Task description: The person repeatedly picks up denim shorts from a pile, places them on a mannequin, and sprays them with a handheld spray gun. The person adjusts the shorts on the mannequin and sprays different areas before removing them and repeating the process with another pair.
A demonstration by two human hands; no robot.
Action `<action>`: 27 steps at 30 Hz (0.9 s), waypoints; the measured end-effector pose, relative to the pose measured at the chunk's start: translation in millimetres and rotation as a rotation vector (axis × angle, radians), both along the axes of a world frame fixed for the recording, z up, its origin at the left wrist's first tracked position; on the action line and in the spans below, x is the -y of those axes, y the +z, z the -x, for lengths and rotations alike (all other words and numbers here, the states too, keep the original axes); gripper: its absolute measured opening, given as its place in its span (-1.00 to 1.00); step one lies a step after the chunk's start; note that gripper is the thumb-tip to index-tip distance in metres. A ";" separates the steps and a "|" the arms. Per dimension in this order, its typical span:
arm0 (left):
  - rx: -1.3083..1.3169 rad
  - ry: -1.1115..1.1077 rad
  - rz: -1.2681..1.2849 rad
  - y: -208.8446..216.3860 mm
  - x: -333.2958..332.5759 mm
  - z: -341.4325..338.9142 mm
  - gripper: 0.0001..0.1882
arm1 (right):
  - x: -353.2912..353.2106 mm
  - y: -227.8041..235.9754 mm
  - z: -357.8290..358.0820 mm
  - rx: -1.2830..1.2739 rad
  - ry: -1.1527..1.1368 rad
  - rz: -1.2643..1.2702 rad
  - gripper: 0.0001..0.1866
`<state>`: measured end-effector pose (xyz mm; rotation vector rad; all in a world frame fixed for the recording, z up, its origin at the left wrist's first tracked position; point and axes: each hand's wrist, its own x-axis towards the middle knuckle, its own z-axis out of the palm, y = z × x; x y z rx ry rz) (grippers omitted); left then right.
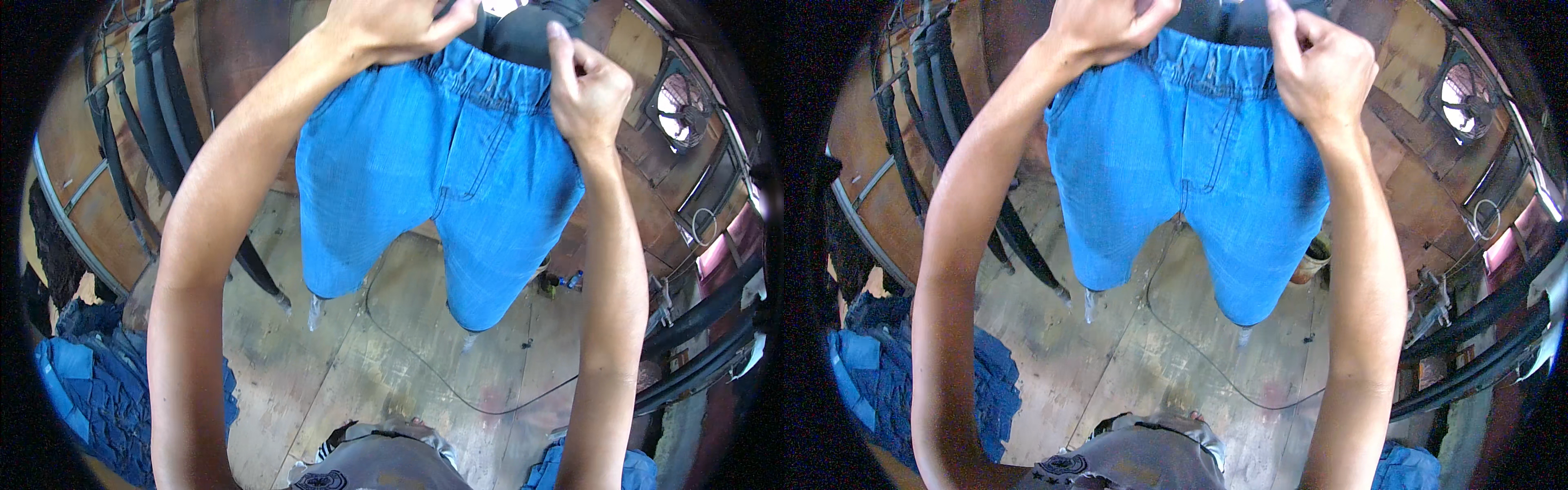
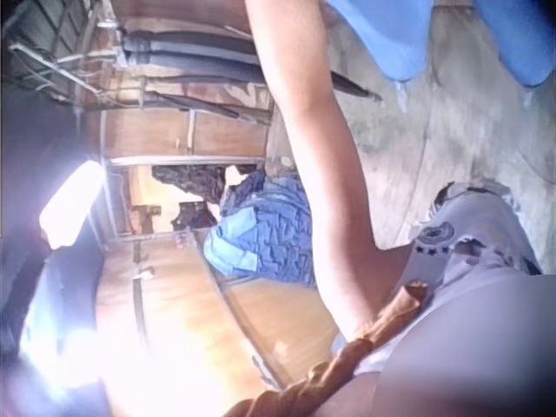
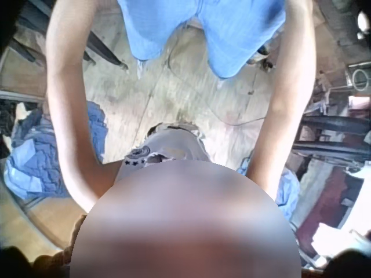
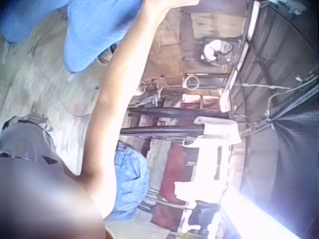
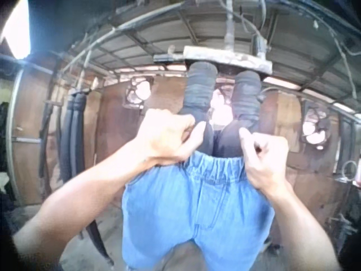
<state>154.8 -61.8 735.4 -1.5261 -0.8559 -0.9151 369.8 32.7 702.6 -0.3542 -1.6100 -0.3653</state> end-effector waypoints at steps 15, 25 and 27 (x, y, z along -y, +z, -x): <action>0.051 -0.007 -0.126 -48.7 -5.2 -43.4 -0.55 | -20.9 11.4 3.5 -0.071 0.002 0.038 -0.42; 0.033 0.044 0.109 -78.0 -36.7 -52.7 -0.04 | -46.7 157.1 -58.1 -0.119 0.129 -0.154 -0.25; 0.045 0.028 0.128 -77.2 -33.1 -48.3 -0.05 | -49.1 198.0 -68.1 -0.101 0.154 -0.164 -0.24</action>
